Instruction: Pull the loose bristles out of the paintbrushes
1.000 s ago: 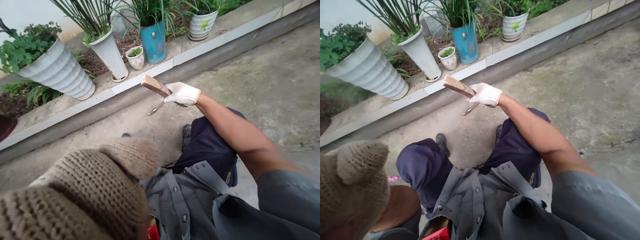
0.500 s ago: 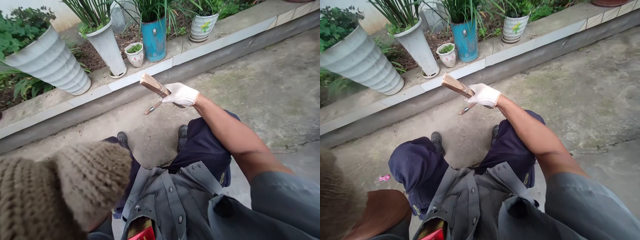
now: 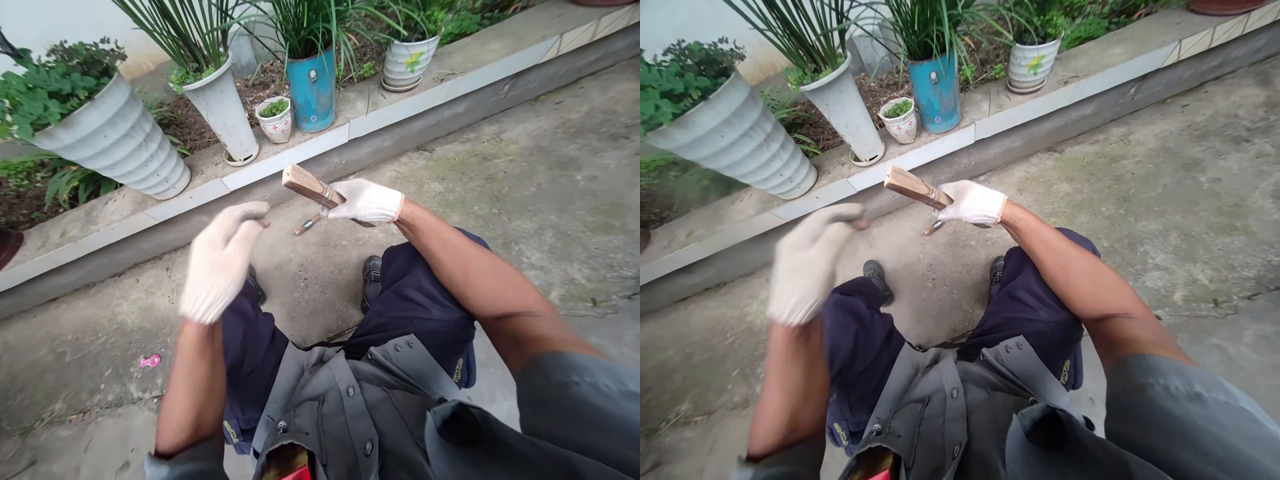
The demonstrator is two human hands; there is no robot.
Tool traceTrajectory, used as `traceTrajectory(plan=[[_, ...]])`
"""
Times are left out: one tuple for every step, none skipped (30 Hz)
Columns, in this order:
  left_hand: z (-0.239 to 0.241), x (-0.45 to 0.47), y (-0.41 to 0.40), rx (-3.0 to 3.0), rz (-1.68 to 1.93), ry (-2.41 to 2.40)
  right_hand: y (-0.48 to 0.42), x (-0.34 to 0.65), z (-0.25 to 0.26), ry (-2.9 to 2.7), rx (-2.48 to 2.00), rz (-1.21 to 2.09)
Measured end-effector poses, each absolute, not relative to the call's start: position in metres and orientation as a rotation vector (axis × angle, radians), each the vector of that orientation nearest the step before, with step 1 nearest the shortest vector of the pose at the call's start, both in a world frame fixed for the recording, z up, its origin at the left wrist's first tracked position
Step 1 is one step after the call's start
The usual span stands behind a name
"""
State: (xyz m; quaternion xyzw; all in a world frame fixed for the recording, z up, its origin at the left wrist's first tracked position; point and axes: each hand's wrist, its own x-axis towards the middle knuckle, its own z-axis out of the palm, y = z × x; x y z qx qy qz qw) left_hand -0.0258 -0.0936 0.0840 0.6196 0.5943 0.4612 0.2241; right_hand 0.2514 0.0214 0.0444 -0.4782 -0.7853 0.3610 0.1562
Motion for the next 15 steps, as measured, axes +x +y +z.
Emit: traceTrajectory(plan=[[0.076,-0.024,-0.081,1.765,1.118,1.666,0.020,0.250,0.045,-2.274,-1.365,1.033],[0.065,-0.021,-0.066,1.811,0.939,1.695,0.018,0.248,0.046,-2.300,-1.355,1.040],[0.053,-0.018,-0.051,1.839,0.761,1.719,0.016,0.246,0.046,-2.326,-1.337,1.056],[0.040,-0.014,-0.036,1.852,0.624,1.732,0.014,0.244,0.047,-2.350,-1.317,1.077],[0.027,-0.009,-0.022,1.844,0.506,1.715,0.012,0.243,0.047,-2.371,-1.299,1.100],[0.017,-0.004,-0.011,1.847,0.414,1.658,0.010,0.242,0.047,-2.388,-1.287,1.118],[0.008,0.001,-0.002,1.872,0.346,1.562,0.010,0.241,0.047,-2.399,-1.287,1.119],[0.002,0.006,0.004,1.917,0.333,1.451,0.011,0.241,0.047,-2.410,-1.300,1.096],[-0.001,0.011,0.007,1.956,0.316,1.337,0.013,0.241,0.048,-2.423,-1.328,1.050],[-0.001,0.014,0.008,1.986,0.294,1.249,0.016,0.242,0.048,-2.438,-1.367,0.979],[0.000,0.017,0.008,2.009,0.280,1.195,0.020,0.243,0.049,-2.458,-1.413,0.892],[0.003,0.019,0.008,2.025,0.263,1.174,0.024,0.244,0.049,-2.485,-1.461,0.790],[0.006,0.020,0.007,2.037,0.246,1.172,0.029,0.244,0.050,-2.516,-1.509,0.682],[0.009,0.021,0.007,2.050,0.234,1.179,0.033,0.244,0.051,-2.548,-1.558,0.576],[0.012,0.021,0.007,2.065,0.222,1.182,0.037,0.243,0.051,-2.576,-1.606,0.474]])
